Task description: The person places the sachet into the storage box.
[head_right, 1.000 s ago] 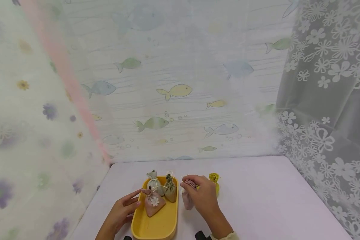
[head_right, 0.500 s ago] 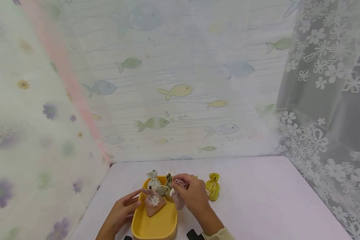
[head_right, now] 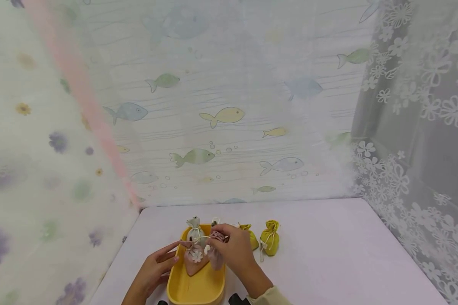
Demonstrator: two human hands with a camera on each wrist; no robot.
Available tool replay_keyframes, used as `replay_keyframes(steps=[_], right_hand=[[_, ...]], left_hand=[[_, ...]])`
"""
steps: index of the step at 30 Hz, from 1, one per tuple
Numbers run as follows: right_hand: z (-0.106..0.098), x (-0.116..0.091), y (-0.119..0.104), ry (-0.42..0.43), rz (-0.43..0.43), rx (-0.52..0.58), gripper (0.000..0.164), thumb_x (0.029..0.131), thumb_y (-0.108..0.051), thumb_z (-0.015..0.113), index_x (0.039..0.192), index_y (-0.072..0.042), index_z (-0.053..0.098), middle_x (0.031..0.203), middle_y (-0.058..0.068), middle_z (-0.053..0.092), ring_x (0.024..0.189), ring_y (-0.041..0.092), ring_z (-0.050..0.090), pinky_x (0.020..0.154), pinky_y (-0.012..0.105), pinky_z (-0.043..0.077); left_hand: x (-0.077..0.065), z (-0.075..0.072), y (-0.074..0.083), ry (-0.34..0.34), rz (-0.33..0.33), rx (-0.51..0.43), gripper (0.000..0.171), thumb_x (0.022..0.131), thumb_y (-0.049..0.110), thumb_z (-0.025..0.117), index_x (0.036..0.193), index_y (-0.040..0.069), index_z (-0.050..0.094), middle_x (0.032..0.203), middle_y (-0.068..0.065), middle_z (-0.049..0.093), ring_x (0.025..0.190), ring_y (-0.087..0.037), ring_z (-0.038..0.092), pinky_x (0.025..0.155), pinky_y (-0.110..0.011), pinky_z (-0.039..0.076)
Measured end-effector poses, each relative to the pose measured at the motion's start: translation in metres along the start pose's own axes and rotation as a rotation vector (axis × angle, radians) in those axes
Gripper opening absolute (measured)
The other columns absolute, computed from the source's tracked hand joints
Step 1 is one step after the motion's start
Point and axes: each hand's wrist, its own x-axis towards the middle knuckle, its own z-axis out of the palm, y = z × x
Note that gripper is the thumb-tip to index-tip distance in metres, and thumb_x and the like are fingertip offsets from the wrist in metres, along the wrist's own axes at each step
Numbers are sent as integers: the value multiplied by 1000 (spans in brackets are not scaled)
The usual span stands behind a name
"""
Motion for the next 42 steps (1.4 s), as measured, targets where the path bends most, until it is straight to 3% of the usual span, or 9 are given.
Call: replay_keyframes(steps=[6,18,27,38,42], right_hand=[[9,2,13,-56,24,10,23,86,-41,84,107,-34,78,103,-10,78,84,3,69,67,21,58],[18,0,22,-120,27,-54,24,87,-40,83,110,-33,78,101,-15,76,78,2,65,64,22,57],[25,-3,34,-169,-16,-42,21,88,-22,83,109,-19,80,95,-11,77,81,2,69,66,20,59],[26,-4,36,-186,0,-52,27,88,-25,84,112,-14,79,96,-12,76,82,2,68,67,20,58],[25,-3,36,-205,13,-71,28,87,-29,85,113,-19,78,99,-11,76,81,1,66,66,20,57]], left_hand=[[0,-1,0,-2,0,1,73,89,29,82,154,19,52,151,-28,52,106,-26,73,81,-47,65],[1,0,0,-4,-1,-8,72,89,28,83,154,19,52,151,-28,52,107,-27,73,81,-48,65],[1,-1,0,-9,-2,-8,72,89,28,82,154,19,52,150,-28,53,107,-26,73,81,-48,64],[1,0,0,1,-1,-4,71,90,28,82,154,20,52,152,-28,51,108,-27,73,81,-47,65],[1,0,-1,-2,-1,-5,71,90,28,82,154,20,52,151,-27,52,108,-27,73,81,-47,65]])
